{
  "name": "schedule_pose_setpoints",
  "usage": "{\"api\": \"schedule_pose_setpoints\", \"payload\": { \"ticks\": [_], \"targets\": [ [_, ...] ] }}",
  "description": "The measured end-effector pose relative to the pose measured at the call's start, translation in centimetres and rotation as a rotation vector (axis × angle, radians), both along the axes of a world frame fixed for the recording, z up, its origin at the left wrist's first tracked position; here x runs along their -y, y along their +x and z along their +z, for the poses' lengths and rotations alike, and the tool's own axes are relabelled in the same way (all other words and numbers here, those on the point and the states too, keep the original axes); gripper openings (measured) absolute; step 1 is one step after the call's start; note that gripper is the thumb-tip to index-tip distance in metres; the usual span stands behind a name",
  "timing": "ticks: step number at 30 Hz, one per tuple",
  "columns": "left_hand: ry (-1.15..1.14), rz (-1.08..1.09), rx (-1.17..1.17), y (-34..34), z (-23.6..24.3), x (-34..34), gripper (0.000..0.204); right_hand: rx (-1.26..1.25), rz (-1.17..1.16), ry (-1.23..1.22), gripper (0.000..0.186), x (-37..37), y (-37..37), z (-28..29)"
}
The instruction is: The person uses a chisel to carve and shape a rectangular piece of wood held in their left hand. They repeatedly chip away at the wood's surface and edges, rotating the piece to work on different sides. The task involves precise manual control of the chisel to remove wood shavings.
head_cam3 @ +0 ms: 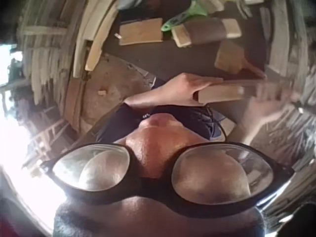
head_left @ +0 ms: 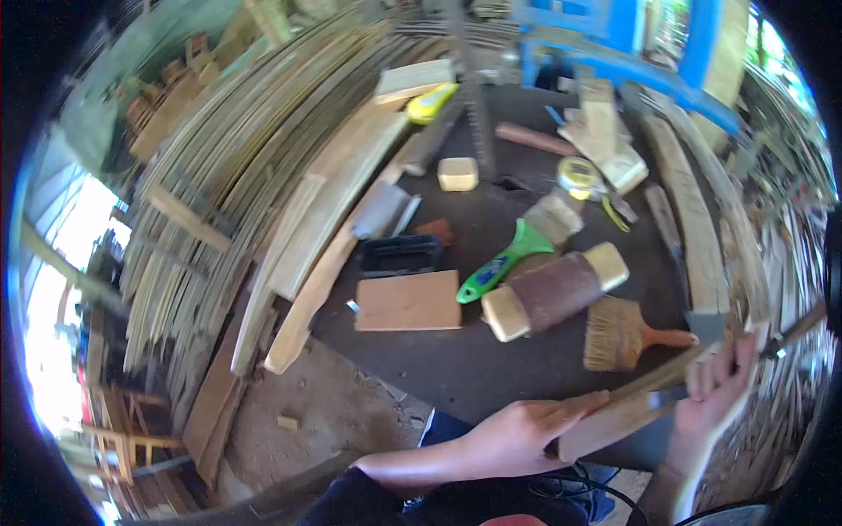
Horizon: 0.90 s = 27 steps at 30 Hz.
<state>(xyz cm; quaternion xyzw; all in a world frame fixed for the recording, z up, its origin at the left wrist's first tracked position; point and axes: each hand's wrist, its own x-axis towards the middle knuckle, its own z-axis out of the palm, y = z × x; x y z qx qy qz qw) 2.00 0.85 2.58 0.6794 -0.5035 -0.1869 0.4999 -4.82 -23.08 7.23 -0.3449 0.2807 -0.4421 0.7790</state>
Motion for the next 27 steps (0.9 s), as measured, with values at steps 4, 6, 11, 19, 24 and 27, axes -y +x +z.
{"api": "schedule_pose_setpoints", "payload": {
  "ticks": [4,6,11,19,24,27],
  "targets": [
    [0.034,0.036,0.027,-0.2,0.1,0.0,0.089,0.012,0.096,0.025,0.035,-2.3,0.5,1.5],
    [-0.006,0.025,0.036,0.0,-0.4,0.1,0.089,0.005,-0.035,-0.050,0.035,0.4,0.4,1.5],
    [-0.008,0.007,0.034,0.5,-0.2,0.7,0.089,-0.027,-0.241,-0.048,0.034,0.0,0.8,3.0],
    [0.011,0.008,0.065,0.3,-0.2,0.3,0.091,0.020,-0.138,-0.058,0.028,-1.0,0.5,1.7],
    [-0.005,0.001,0.060,0.2,-0.3,0.7,0.089,0.008,-0.282,-0.182,0.025,3.8,-1.8,1.9],
    [-0.003,0.013,0.088,0.1,-0.3,0.6,0.089,-0.012,-0.254,-0.013,0.027,-0.5,0.4,2.8]
  ]
}}
